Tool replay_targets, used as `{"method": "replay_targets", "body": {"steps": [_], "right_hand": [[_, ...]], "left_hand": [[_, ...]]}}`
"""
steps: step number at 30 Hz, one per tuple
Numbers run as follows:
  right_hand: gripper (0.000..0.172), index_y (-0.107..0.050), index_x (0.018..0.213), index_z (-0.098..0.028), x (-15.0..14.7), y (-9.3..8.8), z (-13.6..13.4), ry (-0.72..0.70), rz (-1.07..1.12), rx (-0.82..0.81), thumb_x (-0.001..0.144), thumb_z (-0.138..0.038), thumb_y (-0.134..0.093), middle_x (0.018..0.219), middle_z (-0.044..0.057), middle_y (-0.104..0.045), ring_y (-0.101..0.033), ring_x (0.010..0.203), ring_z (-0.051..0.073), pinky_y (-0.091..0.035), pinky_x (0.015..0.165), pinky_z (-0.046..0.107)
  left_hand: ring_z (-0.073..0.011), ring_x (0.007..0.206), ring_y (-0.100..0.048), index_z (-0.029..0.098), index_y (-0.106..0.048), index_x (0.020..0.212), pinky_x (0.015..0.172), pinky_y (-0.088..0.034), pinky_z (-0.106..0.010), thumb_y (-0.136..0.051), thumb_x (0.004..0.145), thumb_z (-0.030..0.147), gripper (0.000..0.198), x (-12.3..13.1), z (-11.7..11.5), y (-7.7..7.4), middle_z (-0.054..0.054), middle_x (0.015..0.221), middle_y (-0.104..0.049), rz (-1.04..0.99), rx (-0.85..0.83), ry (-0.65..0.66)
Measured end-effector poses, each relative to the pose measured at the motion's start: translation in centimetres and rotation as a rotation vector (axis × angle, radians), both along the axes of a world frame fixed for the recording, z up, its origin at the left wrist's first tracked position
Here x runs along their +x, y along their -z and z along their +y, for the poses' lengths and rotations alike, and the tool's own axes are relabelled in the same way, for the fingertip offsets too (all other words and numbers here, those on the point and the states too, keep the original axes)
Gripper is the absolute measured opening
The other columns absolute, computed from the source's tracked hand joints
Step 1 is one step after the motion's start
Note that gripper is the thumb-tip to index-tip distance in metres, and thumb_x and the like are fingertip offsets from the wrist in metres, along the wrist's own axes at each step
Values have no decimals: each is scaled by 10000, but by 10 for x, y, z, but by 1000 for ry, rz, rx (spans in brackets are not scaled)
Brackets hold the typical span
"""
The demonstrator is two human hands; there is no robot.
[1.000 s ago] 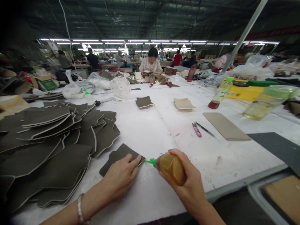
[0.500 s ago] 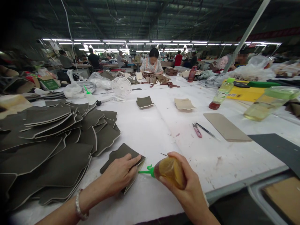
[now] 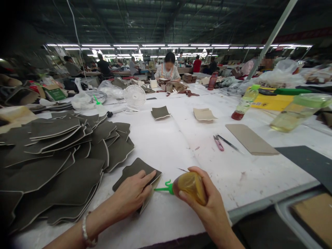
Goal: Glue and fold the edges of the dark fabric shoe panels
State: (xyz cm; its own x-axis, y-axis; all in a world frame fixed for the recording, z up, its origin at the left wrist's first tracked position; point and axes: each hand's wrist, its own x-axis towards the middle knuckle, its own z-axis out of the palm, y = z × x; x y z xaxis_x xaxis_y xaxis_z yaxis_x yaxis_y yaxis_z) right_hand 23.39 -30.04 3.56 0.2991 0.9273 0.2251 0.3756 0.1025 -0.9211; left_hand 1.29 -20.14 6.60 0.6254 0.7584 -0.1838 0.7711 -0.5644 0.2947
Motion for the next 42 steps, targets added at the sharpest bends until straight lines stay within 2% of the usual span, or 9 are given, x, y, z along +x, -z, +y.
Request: {"method": "replay_targets", "body": {"steps": [4, 8, 12, 17, 20, 26, 31, 37, 42], "right_hand": [[538, -484, 1254, -281, -1, 2, -3, -79, 49, -45, 803, -449, -725, 1067, 12, -600, -597, 911, 192, -495, 800, 223], [526, -482, 1242, -273, -5, 2, -7, -35, 41, -27, 805, -438, -724, 1073, 14, -592, -593, 903, 187, -484, 799, 221], [563, -487, 1244, -275, -12, 1, -12, -85, 177, -88, 779, -477, -733, 1024, 9, -606, -597, 880, 190, -489, 753, 218], [552, -487, 1253, -276, -9, 8, -13, -78, 89, -33, 788, -425, -744, 1153, 39, -580, -589, 983, 222, -492, 831, 255], [560, -472, 1263, -277, -8, 13, -14, -150, 171, -60, 795, -456, -723, 1147, 48, -586, -594, 992, 245, -518, 757, 262], [512, -477, 1254, -282, -3, 13, -14, -31, 21, 9, 821, -396, -727, 1175, 45, -556, -586, 995, 222, -485, 871, 270], [533, -448, 1274, -297, -4, 15, -12, -208, 141, -22, 828, -433, -707, 1085, 26, -589, -601, 928, 210, -516, 780, 251], [517, -482, 1238, -263, -3, 11, -8, -15, 50, 41, 809, -408, -733, 1130, 56, -564, -579, 979, 232, -486, 860, 298], [538, -472, 1259, -278, -2, 13, -8, -178, 119, 15, 808, -415, -731, 1128, 50, -595, -610, 978, 238, -518, 824, 290]], "left_hand": [[-234, 899, -618, 212, -422, 1426, 821, -476, -349, -317, 946, 263, 494, -1, 0, 0, -76, 1044, -570, 2, -10, 2], [-230, 914, -615, 217, -411, 1434, 834, -470, -340, -311, 965, 277, 484, -1, -1, -1, -75, 1055, -567, 14, -10, -4], [-220, 928, -611, 209, -405, 1439, 846, -464, -327, -318, 966, 260, 483, -1, -2, -3, -77, 1068, -564, 16, -24, -5], [-222, 926, -605, 196, -399, 1441, 846, -463, -336, -306, 979, 271, 477, -3, -3, -1, -82, 1070, -559, -2, -16, 7], [-223, 917, -603, 199, -404, 1437, 837, -465, -340, -327, 979, 288, 473, -5, -3, 2, -79, 1066, -554, -15, -24, 6], [-218, 915, -595, 199, -417, 1426, 831, -461, -337, -313, 988, 296, 461, -6, -3, 2, -77, 1066, -546, -32, -25, 8], [-213, 918, -591, 205, -415, 1426, 832, -454, -326, -320, 984, 292, 460, -5, -3, 2, -74, 1060, -546, -21, -35, 9], [-198, 931, -586, 199, -401, 1433, 866, -441, -309, -290, 991, 287, 464, -4, -1, 2, -74, 1066, -540, -20, -54, 15], [-190, 929, -586, 206, -408, 1432, 854, -435, -290, -290, 973, 256, 476, -3, 1, 2, -66, 1054, -540, -27, -55, 18]]}}
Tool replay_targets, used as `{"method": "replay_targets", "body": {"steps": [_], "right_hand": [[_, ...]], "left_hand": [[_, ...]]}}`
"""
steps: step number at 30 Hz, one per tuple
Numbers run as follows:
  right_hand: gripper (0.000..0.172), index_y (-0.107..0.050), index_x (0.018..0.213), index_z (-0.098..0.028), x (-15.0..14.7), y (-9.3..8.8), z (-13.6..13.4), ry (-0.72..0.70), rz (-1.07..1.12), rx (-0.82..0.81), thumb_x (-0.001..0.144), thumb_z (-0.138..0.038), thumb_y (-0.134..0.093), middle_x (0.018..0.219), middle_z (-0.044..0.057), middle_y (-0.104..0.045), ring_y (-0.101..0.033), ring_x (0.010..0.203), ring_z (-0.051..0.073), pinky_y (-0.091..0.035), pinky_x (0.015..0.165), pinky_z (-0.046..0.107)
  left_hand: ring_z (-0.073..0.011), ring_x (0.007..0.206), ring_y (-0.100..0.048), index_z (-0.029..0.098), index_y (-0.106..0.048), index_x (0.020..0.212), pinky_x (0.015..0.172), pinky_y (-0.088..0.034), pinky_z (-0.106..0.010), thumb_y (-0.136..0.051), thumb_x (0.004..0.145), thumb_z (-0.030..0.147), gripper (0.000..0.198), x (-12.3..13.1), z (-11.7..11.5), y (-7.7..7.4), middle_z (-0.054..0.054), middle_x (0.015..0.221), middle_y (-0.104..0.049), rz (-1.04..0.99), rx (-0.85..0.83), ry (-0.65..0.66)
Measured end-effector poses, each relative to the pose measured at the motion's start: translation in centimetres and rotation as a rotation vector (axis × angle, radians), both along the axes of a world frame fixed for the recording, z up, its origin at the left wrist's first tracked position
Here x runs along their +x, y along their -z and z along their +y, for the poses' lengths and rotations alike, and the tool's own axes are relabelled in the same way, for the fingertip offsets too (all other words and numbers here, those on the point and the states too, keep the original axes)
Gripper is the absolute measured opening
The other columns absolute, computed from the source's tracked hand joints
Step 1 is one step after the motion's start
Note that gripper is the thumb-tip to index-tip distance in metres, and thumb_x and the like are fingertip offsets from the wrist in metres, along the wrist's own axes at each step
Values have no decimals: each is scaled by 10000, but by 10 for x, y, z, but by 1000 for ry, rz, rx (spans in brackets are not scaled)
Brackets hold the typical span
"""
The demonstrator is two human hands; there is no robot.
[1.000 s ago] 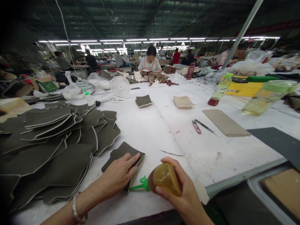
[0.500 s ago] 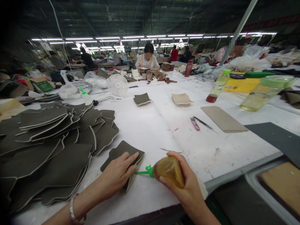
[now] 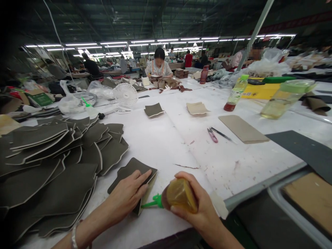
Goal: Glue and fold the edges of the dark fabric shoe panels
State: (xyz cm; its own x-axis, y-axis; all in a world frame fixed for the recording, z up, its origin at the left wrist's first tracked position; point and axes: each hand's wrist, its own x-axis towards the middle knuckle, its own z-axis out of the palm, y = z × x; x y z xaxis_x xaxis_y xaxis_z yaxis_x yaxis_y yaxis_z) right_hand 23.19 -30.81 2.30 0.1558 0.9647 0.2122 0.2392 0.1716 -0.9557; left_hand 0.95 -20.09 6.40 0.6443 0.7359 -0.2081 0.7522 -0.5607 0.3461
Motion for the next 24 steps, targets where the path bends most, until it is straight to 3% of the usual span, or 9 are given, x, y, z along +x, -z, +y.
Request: {"method": "replay_targets", "body": {"steps": [5, 11, 15, 24], "right_hand": [[493, -484, 1238, -285, 11, -1, 12, 165, -146, 135, 818, -357, -731, 1155, 39, -575, -577, 1033, 230, -478, 877, 292], [492, -464, 1251, -304, 11, -4, 11, 73, -164, 155, 835, -350, -721, 1160, 28, -583, -584, 1041, 211, -485, 874, 259], [475, -465, 1244, -314, 14, -5, 15, 156, -221, 216, 844, -312, -720, 1173, 24, -556, -557, 1055, 205, -455, 902, 269], [499, -452, 1260, -318, 14, -3, 14, 131, -246, 230, 844, -290, -725, 1192, 29, -546, -543, 1085, 210, -435, 928, 284]], "left_hand": [[-166, 861, -589, 260, -425, 1421, 801, -431, -263, -268, 966, 237, 482, 3, 3, 0, -41, 994, -535, 16, -8, 4], [-165, 826, -593, 275, -452, 1402, 781, -427, -265, -286, 953, 233, 481, 5, 5, -2, -29, 944, -523, 4, -28, 1], [-162, 819, -590, 280, -447, 1406, 764, -424, -265, -278, 946, 221, 494, 4, 6, 0, -29, 946, -523, 3, -24, 2], [-169, 840, -585, 279, -454, 1401, 762, -419, -273, -276, 941, 230, 495, 3, 9, 1, -29, 956, -532, -33, -34, -2]]}}
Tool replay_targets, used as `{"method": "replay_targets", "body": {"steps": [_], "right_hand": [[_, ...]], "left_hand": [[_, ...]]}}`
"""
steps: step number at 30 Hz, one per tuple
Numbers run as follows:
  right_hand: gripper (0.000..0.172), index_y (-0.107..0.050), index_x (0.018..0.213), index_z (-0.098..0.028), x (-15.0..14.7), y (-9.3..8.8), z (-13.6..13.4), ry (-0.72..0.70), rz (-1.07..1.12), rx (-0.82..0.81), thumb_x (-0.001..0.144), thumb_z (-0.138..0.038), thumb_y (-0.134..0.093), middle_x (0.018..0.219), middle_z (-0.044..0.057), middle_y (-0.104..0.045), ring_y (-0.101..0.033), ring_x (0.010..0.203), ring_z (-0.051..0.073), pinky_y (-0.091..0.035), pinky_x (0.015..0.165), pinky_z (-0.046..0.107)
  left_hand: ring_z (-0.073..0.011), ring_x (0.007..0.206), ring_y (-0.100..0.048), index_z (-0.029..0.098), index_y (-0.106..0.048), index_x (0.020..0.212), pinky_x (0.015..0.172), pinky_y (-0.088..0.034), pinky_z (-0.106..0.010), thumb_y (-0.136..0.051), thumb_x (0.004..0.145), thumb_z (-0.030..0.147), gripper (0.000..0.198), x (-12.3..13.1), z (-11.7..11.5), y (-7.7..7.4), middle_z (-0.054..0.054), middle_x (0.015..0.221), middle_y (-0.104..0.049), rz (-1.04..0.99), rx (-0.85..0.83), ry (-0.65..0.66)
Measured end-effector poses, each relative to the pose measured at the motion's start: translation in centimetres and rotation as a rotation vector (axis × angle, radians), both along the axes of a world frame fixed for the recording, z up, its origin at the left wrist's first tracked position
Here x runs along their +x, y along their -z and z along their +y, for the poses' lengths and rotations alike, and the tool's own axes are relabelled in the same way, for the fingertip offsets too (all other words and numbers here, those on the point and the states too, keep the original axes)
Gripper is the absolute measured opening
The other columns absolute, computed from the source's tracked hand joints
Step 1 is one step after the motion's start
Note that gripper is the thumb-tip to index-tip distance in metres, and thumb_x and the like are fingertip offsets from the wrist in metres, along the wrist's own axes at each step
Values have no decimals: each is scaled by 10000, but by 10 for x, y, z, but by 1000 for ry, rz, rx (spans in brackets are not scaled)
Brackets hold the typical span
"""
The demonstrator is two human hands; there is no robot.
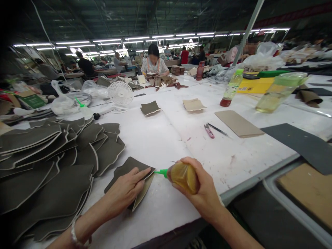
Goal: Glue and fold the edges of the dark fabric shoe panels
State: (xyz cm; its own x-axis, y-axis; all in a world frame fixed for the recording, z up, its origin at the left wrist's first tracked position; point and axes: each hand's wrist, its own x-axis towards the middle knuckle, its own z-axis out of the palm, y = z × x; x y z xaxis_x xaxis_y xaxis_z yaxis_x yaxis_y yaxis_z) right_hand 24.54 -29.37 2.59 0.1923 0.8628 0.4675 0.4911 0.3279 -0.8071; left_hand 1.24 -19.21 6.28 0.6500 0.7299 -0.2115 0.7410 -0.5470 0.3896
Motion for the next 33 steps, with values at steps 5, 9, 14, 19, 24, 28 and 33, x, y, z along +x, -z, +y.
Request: {"method": "replay_targets", "body": {"steps": [5, 9, 14, 19, 24, 28, 33], "right_hand": [[485, -458, 1239, -321, -1, -2, 0, -21, -6, 5, 839, -278, -730, 1183, 24, -550, -550, 1073, 208, -432, 929, 282], [474, -463, 1240, -315, -3, -4, -1, -4, -22, 47, 847, -261, -722, 1191, 27, -546, -533, 1098, 210, -438, 911, 270], [469, -466, 1237, -315, -5, -1, -4, -10, -19, 32, 848, -255, -719, 1192, 20, -547, -540, 1087, 194, -426, 922, 247], [492, -460, 1261, -317, -4, 4, -7, 51, 20, -15, 846, -309, -723, 1190, 11, -555, -540, 1090, 177, -410, 936, 207], [482, -457, 1261, -324, -7, 6, -13, -5, 97, -62, 851, -337, -711, 1184, 14, -566, -559, 1073, 183, -438, 914, 212], [498, -441, 1274, -329, -11, 6, -19, -84, 211, -148, 852, -364, -703, 1174, 18, -588, -576, 1035, 198, -473, 884, 240], [479, -479, 1230, -329, -20, 2, -23, -26, 316, -178, 825, -394, -727, 1154, 4, -600, -566, 1042, 193, -450, 899, 233]], "left_hand": [[-180, 858, -592, 262, -468, 1389, 778, -421, -288, -282, 927, 219, 501, 1, -1, -2, -36, 978, -542, -6, -9, -7], [-186, 882, -595, 255, -457, 1396, 794, -424, -294, -282, 926, 219, 502, 1, -2, -2, -40, 1005, -550, -5, -12, -4], [-194, 885, -599, 261, -460, 1393, 803, -435, -304, -290, 924, 227, 500, 1, -2, -1, -42, 1018, -554, -16, -4, -14], [-202, 899, -603, 254, -458, 1397, 824, -436, -312, -300, 919, 226, 504, 1, -2, 0, -51, 1025, -560, -4, 6, -21], [-201, 881, -603, 256, -454, 1400, 805, -437, -306, -313, 912, 221, 509, 1, -4, 0, -49, 1015, -558, 3, 14, -31], [-206, 885, -605, 248, -450, 1405, 816, -437, -314, -320, 905, 212, 518, 2, -5, -1, -50, 1008, -558, 3, 20, -34], [-211, 908, -603, 241, -437, 1417, 828, -440, -314, -325, 909, 212, 521, 3, -7, -4, -60, 1033, -558, 21, 13, -48]]}}
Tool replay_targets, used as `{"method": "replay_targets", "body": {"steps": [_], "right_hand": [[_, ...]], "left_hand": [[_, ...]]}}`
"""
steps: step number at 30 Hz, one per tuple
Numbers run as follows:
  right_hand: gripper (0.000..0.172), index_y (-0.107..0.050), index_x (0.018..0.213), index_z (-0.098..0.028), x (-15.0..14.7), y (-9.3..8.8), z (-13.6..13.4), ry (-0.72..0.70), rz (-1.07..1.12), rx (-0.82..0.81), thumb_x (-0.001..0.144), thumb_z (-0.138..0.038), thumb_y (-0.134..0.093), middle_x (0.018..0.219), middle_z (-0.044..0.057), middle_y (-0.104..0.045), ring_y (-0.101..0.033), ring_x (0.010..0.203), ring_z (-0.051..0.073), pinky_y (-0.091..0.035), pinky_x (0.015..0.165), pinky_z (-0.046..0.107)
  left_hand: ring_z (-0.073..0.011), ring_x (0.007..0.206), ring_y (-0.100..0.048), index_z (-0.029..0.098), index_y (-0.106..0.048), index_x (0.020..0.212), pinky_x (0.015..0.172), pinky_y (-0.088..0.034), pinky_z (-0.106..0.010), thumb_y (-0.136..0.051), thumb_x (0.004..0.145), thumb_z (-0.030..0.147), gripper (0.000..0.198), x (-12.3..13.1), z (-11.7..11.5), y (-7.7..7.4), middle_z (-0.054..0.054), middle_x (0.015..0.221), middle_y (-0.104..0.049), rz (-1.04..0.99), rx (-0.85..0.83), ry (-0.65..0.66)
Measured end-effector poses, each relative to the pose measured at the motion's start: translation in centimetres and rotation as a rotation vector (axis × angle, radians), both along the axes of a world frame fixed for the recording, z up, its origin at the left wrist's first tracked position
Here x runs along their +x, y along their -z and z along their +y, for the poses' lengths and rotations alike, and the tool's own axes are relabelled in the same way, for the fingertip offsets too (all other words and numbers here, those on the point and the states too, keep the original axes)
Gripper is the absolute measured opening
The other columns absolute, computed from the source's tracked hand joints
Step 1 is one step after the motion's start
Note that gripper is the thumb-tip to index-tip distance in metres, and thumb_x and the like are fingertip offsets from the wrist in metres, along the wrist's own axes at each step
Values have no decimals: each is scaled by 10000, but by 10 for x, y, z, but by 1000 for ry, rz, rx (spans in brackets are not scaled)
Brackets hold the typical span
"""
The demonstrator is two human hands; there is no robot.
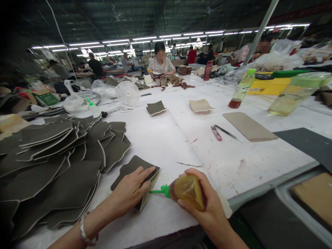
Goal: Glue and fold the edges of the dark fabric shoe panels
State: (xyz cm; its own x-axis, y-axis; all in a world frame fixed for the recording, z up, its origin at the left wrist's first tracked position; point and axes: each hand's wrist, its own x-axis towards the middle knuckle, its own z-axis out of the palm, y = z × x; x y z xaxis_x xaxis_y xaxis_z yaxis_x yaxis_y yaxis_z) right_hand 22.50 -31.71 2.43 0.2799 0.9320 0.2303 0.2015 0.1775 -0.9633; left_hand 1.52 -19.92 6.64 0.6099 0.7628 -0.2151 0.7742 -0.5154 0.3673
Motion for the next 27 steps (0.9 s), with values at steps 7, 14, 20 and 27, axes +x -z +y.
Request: {"method": "replay_targets", "body": {"steps": [7, 14, 20, 27], "right_hand": [[517, -493, 1215, -309, -10, -1, -4, 20, 151, -70, 786, -417, -760, 1145, 7, -616, -569, 1032, 181, -444, 887, 208], [630, -507, 1223, -283, -14, 1, -9, -31, 426, -172, 698, -434, -821, 1083, 28, -660, -618, 947, 198, -489, 815, 226], [474, -631, 1185, -254, 18, 13, 4, 22, 1010, -217, 754, -371, -789, 1167, 62, -668, -639, 1028, 250, -562, 828, 310], [453, -688, 1168, -231, 43, 36, 14, -22, 1460, -191, 745, -358, -790, 1258, 95, -622, -628, 1084, 280, -566, 850, 348]], "left_hand": [[-216, 922, -597, 251, -441, 1413, 841, -440, -315, -344, 939, 270, 484, 0, -1, 2, -61, 1046, -554, -5, 22, -4], [-222, 919, -594, 245, -450, 1411, 835, -436, -318, -374, 934, 272, 483, 1, -3, 3, -64, 1047, -563, -25, 22, -20], [-176, 900, -591, 235, -594, 1249, 811, -431, -255, -434, 952, 326, 350, -12, 13, 3, -35, 1013, -595, -208, -27, -119], [-260, 1042, -581, 175, -566, 1203, 849, -424, -322, -626, 812, 264, 405, -26, 48, -2, -101, 1128, -595, 117, 153, -344]]}}
